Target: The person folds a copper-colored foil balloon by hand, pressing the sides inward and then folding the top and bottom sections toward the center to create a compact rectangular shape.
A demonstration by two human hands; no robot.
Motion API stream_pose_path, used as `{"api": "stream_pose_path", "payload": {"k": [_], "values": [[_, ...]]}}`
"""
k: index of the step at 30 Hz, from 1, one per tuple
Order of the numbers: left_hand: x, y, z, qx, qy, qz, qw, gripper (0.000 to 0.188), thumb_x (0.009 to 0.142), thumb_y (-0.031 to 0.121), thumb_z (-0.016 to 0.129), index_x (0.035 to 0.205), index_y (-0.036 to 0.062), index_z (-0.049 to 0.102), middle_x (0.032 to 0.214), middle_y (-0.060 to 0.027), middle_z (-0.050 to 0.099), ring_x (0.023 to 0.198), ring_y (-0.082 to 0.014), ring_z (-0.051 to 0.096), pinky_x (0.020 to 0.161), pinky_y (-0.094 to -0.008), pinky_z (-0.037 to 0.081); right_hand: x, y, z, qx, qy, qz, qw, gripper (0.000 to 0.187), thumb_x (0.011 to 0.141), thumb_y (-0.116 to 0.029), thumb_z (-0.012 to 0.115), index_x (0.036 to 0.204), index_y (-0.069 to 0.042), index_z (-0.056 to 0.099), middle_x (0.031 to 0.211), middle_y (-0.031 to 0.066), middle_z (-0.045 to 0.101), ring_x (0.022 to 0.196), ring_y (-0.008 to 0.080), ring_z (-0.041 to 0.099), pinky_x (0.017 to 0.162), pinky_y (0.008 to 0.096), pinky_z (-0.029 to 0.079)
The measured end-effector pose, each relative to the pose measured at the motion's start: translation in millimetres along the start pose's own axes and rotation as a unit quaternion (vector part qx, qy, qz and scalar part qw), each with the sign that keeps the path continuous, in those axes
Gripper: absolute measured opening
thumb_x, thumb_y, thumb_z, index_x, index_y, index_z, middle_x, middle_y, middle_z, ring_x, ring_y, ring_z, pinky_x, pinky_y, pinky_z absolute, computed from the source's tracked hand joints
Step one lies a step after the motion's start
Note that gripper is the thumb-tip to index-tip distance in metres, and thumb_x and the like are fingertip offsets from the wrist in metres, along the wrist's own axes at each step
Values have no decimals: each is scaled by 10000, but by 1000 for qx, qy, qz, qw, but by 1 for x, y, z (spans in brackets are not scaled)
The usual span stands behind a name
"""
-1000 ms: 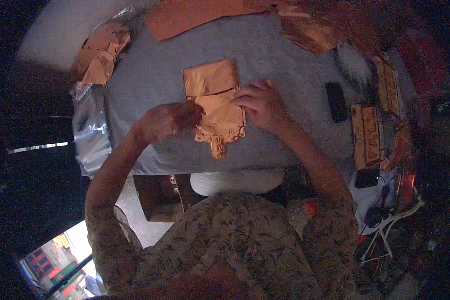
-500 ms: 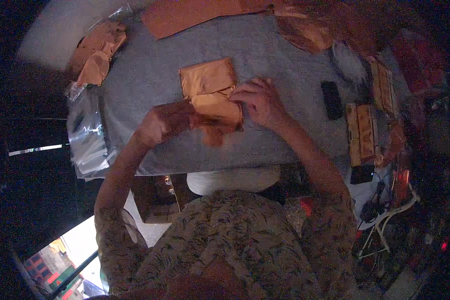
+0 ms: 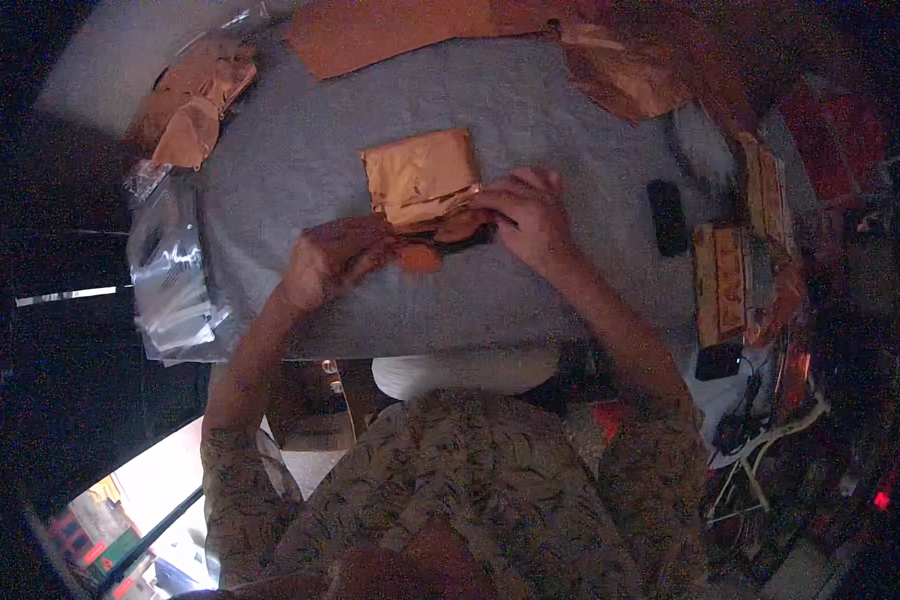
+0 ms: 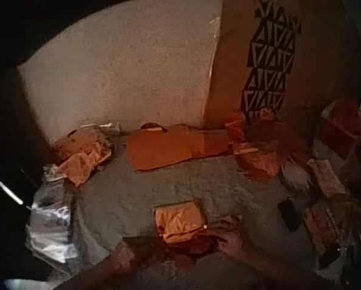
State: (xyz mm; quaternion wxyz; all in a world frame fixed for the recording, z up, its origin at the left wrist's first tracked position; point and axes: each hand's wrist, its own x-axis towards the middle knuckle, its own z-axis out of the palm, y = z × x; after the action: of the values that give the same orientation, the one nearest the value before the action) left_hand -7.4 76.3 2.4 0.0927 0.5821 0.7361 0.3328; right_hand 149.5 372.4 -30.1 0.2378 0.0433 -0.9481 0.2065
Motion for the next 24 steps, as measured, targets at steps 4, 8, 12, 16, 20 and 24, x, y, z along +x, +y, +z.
{"api": "stream_pose_path", "payload": {"k": [4,8,12,16,20,24], "values": [[-6,3,4,41,46,-11,998,381,869,137,795,1238,92,711,1175,-135,751,1090,-329,733,893,-422,613,6,-1,-3,12,1,-23,1000,329,707,-83,832,1018,-169,768,1062,-37,750,1078,202,618,993,407,379],[-3,12,4,19,55,-55,997,503,835,111,808,1319,100,669,1189,-141,744,1098,-338,727,898,-428,610,5,-2,-3,32,-14,10,999,300,732,-88,828,1018,-158,767,1084,-30,743,1047,201,619,976,407,381],[-9,1,12,21,65,-69,995,468,837,92,798,1292,97,689,1180,-144,745,1086,-346,729,900,-428,606,9,-8,-9,34,-20,5,999,275,751,-64,814,1012,-132,759,1101,-24,734,1021,212,623,942,403,400],[-11,-3,18,31,107,-16,994,419,830,64,785,1242,100,720,1194,-138,745,1072,-344,733,887,-425,605,6,-1,-2,71,4,7,997,285,734,-28,800,999,-121,752,1087,-7,724,1007,227,625,916,395,417],[-9,1,18,48,111,-30,992,398,823,75,787,1217,106,737,1191,-128,752,1054,-334,740,887,-428,598,4,-1,-5,70,-10,57,996,250,728,-102,808,970,-143,762,1089,-13,704,1051,253,608,968,456,406],[-8,1,18,42,113,-31,992,359,838,82,784,1194,111,752,1149,-115,768,1048,-325,741,879,-419,590,6,0,-6,45,9,31,998,309,687,35,748,973,-83,741,1080,38,695,1008,281,625,920,426,430]]}}
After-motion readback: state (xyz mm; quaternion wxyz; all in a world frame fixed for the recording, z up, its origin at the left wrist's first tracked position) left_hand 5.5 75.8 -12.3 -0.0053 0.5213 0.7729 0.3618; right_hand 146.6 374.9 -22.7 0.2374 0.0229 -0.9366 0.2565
